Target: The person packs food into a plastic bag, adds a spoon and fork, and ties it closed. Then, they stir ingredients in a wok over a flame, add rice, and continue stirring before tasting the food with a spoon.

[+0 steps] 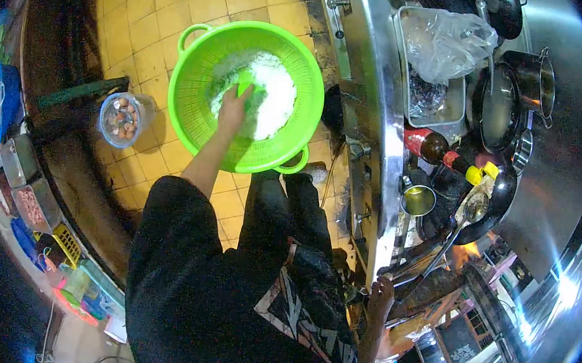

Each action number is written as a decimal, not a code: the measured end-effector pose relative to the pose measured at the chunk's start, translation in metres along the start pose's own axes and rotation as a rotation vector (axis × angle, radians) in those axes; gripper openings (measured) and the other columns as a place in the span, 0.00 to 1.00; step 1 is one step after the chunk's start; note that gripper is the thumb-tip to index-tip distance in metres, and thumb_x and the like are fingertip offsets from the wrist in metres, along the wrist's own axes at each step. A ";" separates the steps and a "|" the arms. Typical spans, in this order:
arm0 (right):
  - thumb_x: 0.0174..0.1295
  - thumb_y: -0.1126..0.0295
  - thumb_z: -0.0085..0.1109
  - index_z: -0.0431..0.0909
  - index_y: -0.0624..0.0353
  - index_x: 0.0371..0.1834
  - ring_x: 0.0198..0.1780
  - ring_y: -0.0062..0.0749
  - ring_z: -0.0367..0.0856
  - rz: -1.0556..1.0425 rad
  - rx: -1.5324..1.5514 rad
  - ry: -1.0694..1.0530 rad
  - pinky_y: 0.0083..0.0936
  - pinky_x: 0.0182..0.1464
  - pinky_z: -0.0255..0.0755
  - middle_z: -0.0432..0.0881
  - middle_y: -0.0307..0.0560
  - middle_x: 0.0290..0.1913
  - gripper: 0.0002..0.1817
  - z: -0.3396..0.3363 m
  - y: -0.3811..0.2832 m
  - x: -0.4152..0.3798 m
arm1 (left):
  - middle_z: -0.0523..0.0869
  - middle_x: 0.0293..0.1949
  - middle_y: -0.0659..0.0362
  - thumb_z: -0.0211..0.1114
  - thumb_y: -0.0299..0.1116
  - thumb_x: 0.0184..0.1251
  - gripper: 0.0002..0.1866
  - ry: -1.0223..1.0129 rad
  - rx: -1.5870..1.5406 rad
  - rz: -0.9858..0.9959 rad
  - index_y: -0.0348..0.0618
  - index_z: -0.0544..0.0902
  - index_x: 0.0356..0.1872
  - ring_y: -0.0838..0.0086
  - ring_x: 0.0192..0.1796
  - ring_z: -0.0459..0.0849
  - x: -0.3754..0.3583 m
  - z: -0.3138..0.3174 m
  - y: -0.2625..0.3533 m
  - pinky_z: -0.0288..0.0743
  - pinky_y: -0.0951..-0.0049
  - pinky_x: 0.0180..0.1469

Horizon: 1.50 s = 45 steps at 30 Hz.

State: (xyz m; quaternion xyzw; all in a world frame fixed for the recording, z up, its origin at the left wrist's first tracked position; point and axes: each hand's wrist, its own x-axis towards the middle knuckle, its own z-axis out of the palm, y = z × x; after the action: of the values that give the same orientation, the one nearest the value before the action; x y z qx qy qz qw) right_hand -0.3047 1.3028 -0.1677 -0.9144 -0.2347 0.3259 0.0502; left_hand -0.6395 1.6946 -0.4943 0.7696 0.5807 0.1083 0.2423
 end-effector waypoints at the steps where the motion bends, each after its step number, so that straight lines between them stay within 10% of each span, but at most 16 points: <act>1: 0.54 0.78 0.56 0.73 0.67 0.46 0.44 0.41 0.77 -0.132 -0.111 0.005 0.29 0.42 0.73 0.77 0.55 0.44 0.15 0.002 0.012 0.004 | 0.73 0.50 0.38 0.53 0.15 0.45 0.34 0.070 -0.007 0.000 0.58 0.71 0.58 0.47 0.53 0.71 0.002 -0.003 -0.004 0.67 0.56 0.55; 5: 0.54 0.77 0.57 0.72 0.67 0.47 0.46 0.43 0.76 -0.213 -0.112 0.008 0.30 0.45 0.72 0.76 0.56 0.47 0.16 0.007 0.037 0.007 | 0.75 0.52 0.43 0.50 0.14 0.46 0.29 0.178 -0.265 -0.260 0.42 0.72 0.56 0.51 0.55 0.73 0.013 -0.016 -0.004 0.65 0.61 0.58; 14: 0.57 0.72 0.55 0.72 0.67 0.49 0.50 0.49 0.74 -0.063 -0.059 -0.076 0.32 0.52 0.70 0.76 0.60 0.48 0.17 0.012 0.032 0.011 | 0.78 0.43 0.42 0.56 0.21 0.50 0.28 0.238 -0.225 -0.205 0.40 0.69 0.58 0.50 0.46 0.77 0.013 -0.003 -0.003 0.69 0.59 0.49; 20: 0.57 0.72 0.55 0.72 0.62 0.50 0.49 0.47 0.75 -0.075 -0.016 -0.027 0.33 0.46 0.73 0.77 0.57 0.46 0.16 0.025 0.063 0.015 | 0.75 0.53 0.50 0.54 0.22 0.52 0.28 0.114 -1.046 -0.547 0.37 0.66 0.60 0.66 0.54 0.74 -0.001 -0.051 0.051 0.68 0.70 0.55; 23: 0.57 0.74 0.54 0.77 0.62 0.37 0.39 0.44 0.78 -0.301 -0.026 0.320 0.33 0.43 0.71 0.78 0.52 0.37 0.06 0.004 0.016 0.015 | 0.73 0.52 0.54 0.56 0.23 0.54 0.28 -0.020 -1.224 -0.431 0.38 0.65 0.60 0.69 0.51 0.74 -0.019 -0.111 0.126 0.68 0.71 0.54; 24: 0.55 0.77 0.55 0.76 0.62 0.36 0.38 0.43 0.77 -0.263 0.484 0.330 0.32 0.41 0.72 0.78 0.50 0.35 0.06 0.003 0.031 0.026 | 0.73 0.52 0.54 0.56 0.24 0.54 0.28 -0.096 -1.311 -0.384 0.38 0.64 0.60 0.69 0.51 0.74 -0.021 -0.124 0.158 0.68 0.71 0.54; 27: 0.54 0.76 0.55 0.73 0.63 0.44 0.40 0.45 0.77 -0.383 -0.124 0.767 0.31 0.41 0.72 0.78 0.53 0.37 0.13 -0.041 0.015 0.031 | 0.72 0.53 0.52 0.60 0.28 0.56 0.29 -0.313 -1.277 -0.240 0.37 0.63 0.60 0.68 0.53 0.73 -0.037 -0.131 0.222 0.67 0.71 0.55; 28: 0.54 0.76 0.56 0.73 0.64 0.46 0.45 0.50 0.75 -0.070 0.018 0.602 0.34 0.46 0.70 0.76 0.57 0.42 0.15 -0.063 0.002 0.025 | 0.72 0.54 0.51 0.61 0.29 0.57 0.29 -0.392 -1.265 -0.200 0.36 0.63 0.60 0.67 0.54 0.72 -0.043 -0.134 0.253 0.67 0.70 0.56; 32: 0.54 0.74 0.56 0.71 0.66 0.48 0.52 0.54 0.71 -0.105 0.021 0.832 0.37 0.54 0.66 0.73 0.60 0.48 0.17 -0.068 0.044 0.025 | 0.72 0.54 0.49 0.66 0.34 0.54 0.31 -0.617 -0.952 0.235 0.34 0.65 0.58 0.64 0.56 0.71 -0.058 -0.121 0.364 0.63 0.66 0.59; 45: 0.57 0.52 0.56 0.65 0.71 0.54 0.49 0.56 0.73 -0.037 0.556 0.672 0.39 0.50 0.68 0.73 0.69 0.48 0.32 -0.012 0.107 0.057 | 0.69 0.45 0.52 0.76 0.42 0.34 0.43 0.184 0.031 1.517 0.48 0.66 0.58 0.56 0.49 0.69 -0.031 -0.066 0.685 0.68 0.64 0.51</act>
State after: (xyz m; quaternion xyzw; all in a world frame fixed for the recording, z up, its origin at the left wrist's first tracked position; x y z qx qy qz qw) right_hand -0.2159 1.2350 -0.2176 -0.9171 -0.1251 0.0600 0.3738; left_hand -0.1019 1.5390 -0.0922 0.9488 -0.0879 0.3007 0.0414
